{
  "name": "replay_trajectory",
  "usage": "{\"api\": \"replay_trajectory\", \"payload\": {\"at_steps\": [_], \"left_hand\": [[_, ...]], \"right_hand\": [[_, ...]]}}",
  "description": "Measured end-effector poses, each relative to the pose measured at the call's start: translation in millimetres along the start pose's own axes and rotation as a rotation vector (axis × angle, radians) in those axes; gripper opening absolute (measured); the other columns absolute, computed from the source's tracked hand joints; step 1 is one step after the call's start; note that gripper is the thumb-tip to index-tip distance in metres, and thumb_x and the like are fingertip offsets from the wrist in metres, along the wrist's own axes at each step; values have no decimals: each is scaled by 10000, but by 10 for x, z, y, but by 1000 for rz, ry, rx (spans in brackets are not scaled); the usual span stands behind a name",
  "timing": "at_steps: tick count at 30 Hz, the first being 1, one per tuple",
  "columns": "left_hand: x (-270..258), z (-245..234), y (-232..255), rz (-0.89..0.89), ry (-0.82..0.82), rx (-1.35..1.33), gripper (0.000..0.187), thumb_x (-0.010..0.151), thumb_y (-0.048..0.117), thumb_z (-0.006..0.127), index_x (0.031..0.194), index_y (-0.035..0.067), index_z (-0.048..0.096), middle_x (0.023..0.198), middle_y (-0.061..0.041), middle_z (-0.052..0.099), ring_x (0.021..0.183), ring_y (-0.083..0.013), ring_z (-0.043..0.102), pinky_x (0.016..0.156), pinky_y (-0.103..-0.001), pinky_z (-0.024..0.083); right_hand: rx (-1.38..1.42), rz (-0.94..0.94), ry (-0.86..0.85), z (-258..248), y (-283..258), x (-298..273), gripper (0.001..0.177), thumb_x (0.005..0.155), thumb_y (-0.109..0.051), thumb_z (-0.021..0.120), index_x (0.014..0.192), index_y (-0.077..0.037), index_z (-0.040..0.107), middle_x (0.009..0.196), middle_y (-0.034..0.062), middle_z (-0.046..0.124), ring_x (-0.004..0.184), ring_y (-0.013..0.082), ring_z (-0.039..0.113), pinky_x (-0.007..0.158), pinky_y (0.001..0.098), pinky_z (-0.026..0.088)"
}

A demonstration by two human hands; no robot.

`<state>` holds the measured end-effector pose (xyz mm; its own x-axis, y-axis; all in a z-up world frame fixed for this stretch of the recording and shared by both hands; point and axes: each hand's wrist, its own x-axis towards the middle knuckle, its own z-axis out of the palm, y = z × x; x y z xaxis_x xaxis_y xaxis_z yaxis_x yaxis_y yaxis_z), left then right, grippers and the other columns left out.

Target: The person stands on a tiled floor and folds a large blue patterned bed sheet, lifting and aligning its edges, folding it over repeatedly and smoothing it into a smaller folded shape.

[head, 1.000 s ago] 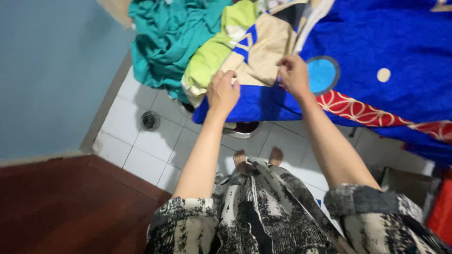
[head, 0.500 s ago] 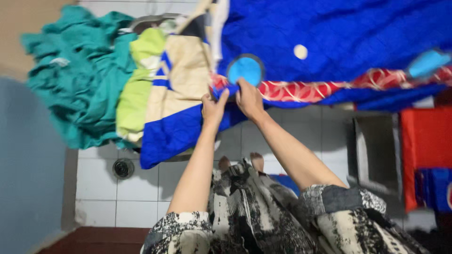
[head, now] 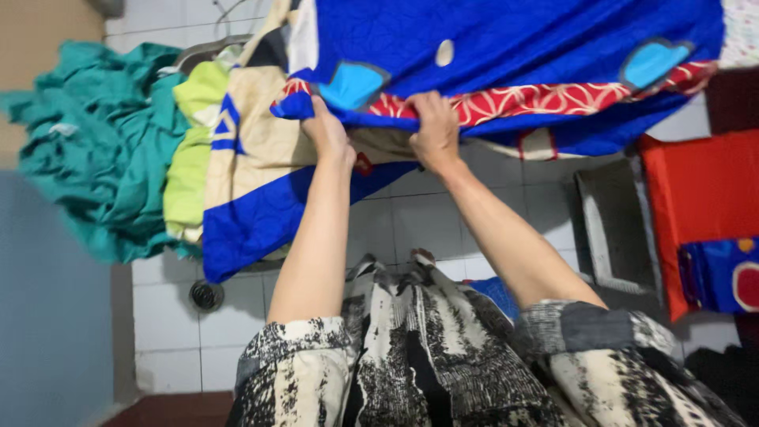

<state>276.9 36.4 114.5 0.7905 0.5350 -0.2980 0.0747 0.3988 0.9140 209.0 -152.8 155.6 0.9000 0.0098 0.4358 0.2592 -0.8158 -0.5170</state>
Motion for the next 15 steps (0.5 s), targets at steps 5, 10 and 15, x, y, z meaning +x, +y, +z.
{"api": "replay_trajectory", "payload": {"at_steps": [5,10,15], "left_hand": [[311,-410,610,317,-10,-143,424,1091,256,574,1295,-108,650,1259,-144,683,1106,-244,638,953,-398,521],[183,-1032,357,251,72,250,446,930,183,593,1335,-2,628,1329,-106,681,1203,-203,642,1035,-365,486],[-138,-746,-148,482,292,959,968,709,209,845,1471,-15,293,1425,-311,383,1337,-479,379,1102,-551,315]], "right_hand": [[239,-146,149,-21,-385,108,519,677,118,652,1150,-87,717,1085,98,650,1041,338,599,887,453,464],[270,-183,-79,290,-444,-165,479,684,63,706,1140,-85,720,1156,79,682,1111,328,622,941,449,503],[193,-207,-226,587,84,-433,508,621,-67,801,1128,-62,773,1159,182,675,1082,401,612,950,582,452]]}}
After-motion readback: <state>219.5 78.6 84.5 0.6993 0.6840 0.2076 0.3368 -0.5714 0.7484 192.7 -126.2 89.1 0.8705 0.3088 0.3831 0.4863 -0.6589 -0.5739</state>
